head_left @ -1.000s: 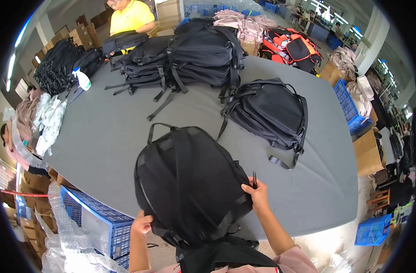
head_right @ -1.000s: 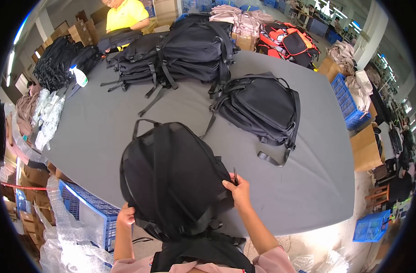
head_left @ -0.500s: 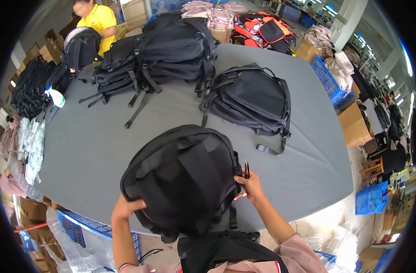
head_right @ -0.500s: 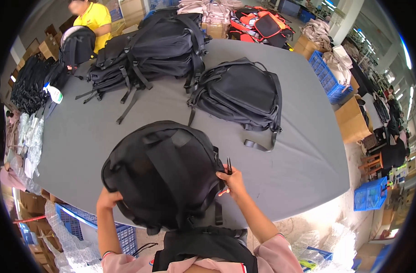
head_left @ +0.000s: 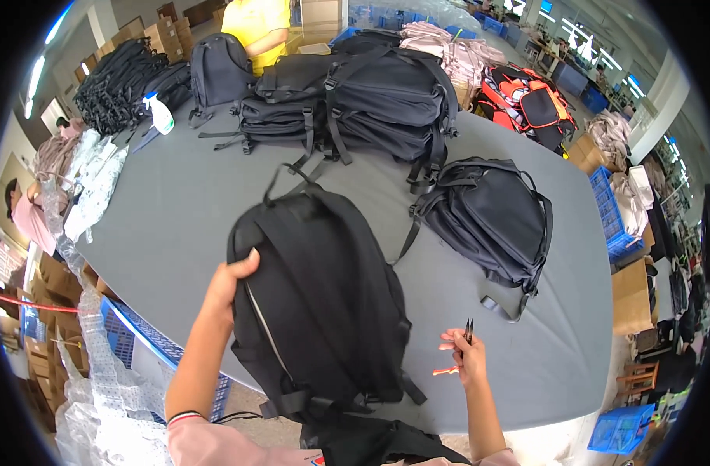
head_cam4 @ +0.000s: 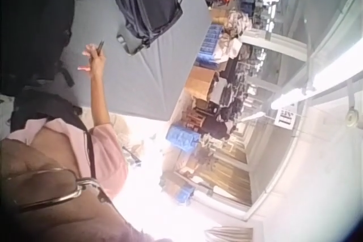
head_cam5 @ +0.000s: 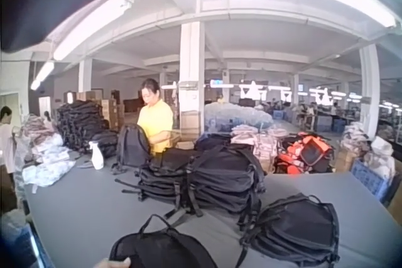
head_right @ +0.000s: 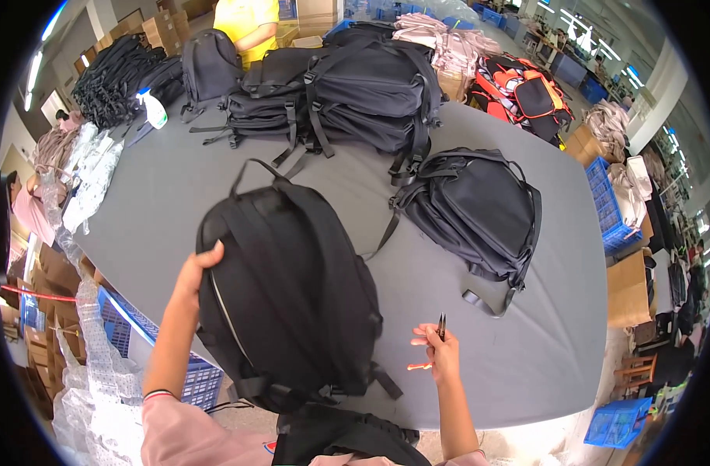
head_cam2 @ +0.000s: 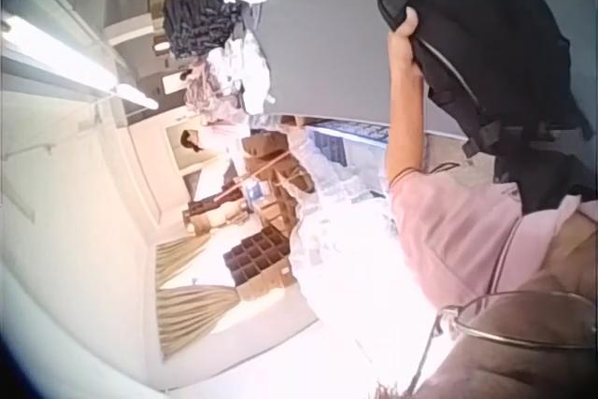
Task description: Trimming excess threads and inspecting black backpacks at a manufacturing workstation using clippers.
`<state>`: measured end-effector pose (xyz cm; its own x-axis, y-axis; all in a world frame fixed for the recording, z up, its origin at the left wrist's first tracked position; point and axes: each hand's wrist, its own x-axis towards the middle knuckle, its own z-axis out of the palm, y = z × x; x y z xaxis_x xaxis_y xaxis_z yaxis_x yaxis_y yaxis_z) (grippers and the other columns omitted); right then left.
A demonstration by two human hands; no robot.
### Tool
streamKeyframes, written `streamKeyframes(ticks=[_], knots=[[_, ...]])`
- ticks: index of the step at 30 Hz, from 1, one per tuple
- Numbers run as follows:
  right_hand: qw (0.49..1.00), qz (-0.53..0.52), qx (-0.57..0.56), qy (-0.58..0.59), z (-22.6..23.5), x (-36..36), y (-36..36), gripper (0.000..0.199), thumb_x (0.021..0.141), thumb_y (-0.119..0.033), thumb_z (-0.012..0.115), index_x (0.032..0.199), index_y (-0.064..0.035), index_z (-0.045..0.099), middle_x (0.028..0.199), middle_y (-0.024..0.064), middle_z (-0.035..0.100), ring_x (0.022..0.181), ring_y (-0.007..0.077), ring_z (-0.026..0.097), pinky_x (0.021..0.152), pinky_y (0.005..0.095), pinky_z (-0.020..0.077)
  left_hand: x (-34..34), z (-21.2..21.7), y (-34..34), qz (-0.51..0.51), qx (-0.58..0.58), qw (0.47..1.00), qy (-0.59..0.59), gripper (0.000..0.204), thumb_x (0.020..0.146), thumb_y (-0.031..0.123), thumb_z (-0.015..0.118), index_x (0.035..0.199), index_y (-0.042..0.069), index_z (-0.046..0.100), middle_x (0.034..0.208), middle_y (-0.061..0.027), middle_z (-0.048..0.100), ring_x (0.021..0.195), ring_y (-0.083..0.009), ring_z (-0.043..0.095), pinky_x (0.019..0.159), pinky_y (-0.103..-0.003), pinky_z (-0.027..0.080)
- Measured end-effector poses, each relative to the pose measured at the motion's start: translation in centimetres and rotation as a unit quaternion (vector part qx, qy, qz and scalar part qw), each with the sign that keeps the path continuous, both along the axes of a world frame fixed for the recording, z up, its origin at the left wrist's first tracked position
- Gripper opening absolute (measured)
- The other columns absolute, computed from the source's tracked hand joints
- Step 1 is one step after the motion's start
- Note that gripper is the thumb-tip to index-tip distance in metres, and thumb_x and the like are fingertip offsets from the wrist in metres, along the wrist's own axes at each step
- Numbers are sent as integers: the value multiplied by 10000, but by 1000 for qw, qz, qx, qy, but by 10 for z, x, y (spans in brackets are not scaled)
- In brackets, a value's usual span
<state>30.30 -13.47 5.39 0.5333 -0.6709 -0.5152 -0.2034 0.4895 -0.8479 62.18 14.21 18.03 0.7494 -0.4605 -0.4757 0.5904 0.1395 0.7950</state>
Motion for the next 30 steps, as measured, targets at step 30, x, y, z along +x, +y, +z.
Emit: streamKeyframes(ticks=[30], knots=[[989,25,100,110,-23,82,-16,234,903,-198,563,1004,7,614,575,3,506,448,60,412,387,234,373,318,-112,-264,-188,106,967,-136,645,860,300,624,1394,88,330,1410,-85,361,1260,-284,376,1014,-452,315]])
